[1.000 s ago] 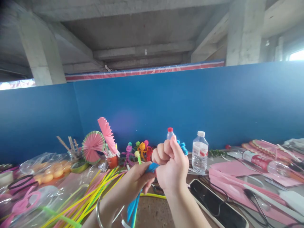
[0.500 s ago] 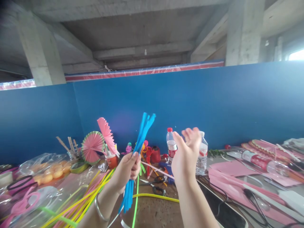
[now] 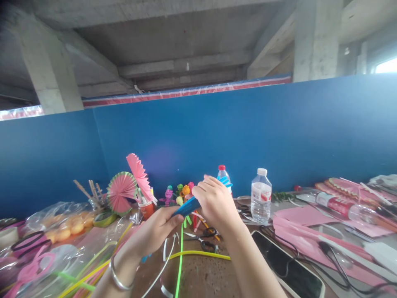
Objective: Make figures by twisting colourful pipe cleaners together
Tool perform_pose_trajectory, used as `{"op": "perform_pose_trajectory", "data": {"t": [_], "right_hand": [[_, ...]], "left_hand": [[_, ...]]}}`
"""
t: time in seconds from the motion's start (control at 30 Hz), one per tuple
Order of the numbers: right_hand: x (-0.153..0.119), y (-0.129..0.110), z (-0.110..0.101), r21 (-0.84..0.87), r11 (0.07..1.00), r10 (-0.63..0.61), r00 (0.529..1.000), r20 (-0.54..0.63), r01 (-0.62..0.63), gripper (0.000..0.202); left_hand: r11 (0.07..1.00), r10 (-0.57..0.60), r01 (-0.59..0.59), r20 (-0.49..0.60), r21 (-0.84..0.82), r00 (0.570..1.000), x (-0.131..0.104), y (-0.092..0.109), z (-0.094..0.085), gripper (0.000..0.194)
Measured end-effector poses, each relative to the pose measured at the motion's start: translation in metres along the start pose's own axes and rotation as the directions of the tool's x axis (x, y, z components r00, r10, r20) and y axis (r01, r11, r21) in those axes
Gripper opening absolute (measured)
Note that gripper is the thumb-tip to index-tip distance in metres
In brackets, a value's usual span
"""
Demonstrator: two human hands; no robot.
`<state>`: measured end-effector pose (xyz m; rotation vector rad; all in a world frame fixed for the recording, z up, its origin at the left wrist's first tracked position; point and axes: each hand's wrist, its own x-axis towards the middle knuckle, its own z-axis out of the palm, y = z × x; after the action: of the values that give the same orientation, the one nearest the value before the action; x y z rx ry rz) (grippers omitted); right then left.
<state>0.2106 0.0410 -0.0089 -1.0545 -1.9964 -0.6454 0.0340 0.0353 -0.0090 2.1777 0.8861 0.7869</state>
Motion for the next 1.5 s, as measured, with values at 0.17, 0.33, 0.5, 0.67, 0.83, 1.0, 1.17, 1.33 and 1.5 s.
{"op": "perform_pose_trajectory", "data": {"t": [0.17, 0.33, 0.5, 0.67, 0.83, 1.0, 1.17, 1.33, 1.5], "right_hand": [[-0.007, 0.008, 0.016, 0.202, 0.977, 0.066, 0.998, 0.002, -0.065, 0.023], [-0.008, 0.007, 0.03, 0.353, 0.917, 0.179, 0.983, 0.046, -0.184, 0.023], [-0.006, 0.006, 0.019, 0.41, 0.882, 0.218, 0.972, 0.086, -0.234, 0.005], [-0.003, 0.001, 0.01, 0.467, 0.874, 0.131, 0.99, 0.044, -0.136, 0.021], [-0.001, -0.001, 0.003, 0.349, 0.926, 0.12, 0.989, 0.08, -0.141, 0.021], [-0.001, -0.007, -0.004, 0.361, 0.89, 0.194, 0.949, 0.249, -0.277, 0.021], [0.0, -0.016, 0.001, 0.663, 0.59, 0.179, 0.876, 0.448, -0.46, 0.034], [-0.003, -0.023, 0.01, 0.802, -0.023, -0.013, 0.802, 0.597, -0.597, 0.039], [-0.005, -0.046, 0.025, 0.632, -0.503, -0.187, 0.789, 0.585, -0.589, 0.036]], "left_hand": [[0.878, 0.13, 0.003, 0.244, -0.478, 0.961, -0.002, -0.005, 0.004, 0.028], [0.718, 0.182, 0.063, 0.275, -0.694, 0.944, 0.003, -0.011, 0.007, 0.018], [0.59, 0.203, 0.029, 0.183, -0.807, 0.962, 0.006, -0.011, 0.008, 0.019], [0.522, 0.084, 0.001, 0.053, -0.853, 0.995, 0.006, -0.006, 0.007, 0.025], [0.859, -0.016, -0.04, -0.104, -0.511, 0.994, 0.003, -0.003, 0.001, 0.026], [0.864, 0.229, -0.057, -0.289, 0.5, 0.929, 0.0, -0.012, -0.016, 0.021], [0.57, 0.401, -0.075, -0.198, 0.818, 0.894, -0.003, -0.018, -0.028, 0.019], [0.461, 0.602, -0.146, -0.188, 0.875, 0.776, -0.009, -0.016, -0.029, 0.018], [0.398, 0.761, -0.13, -0.247, 0.908, 0.6, -0.016, -0.02, -0.033, 0.018]]}}
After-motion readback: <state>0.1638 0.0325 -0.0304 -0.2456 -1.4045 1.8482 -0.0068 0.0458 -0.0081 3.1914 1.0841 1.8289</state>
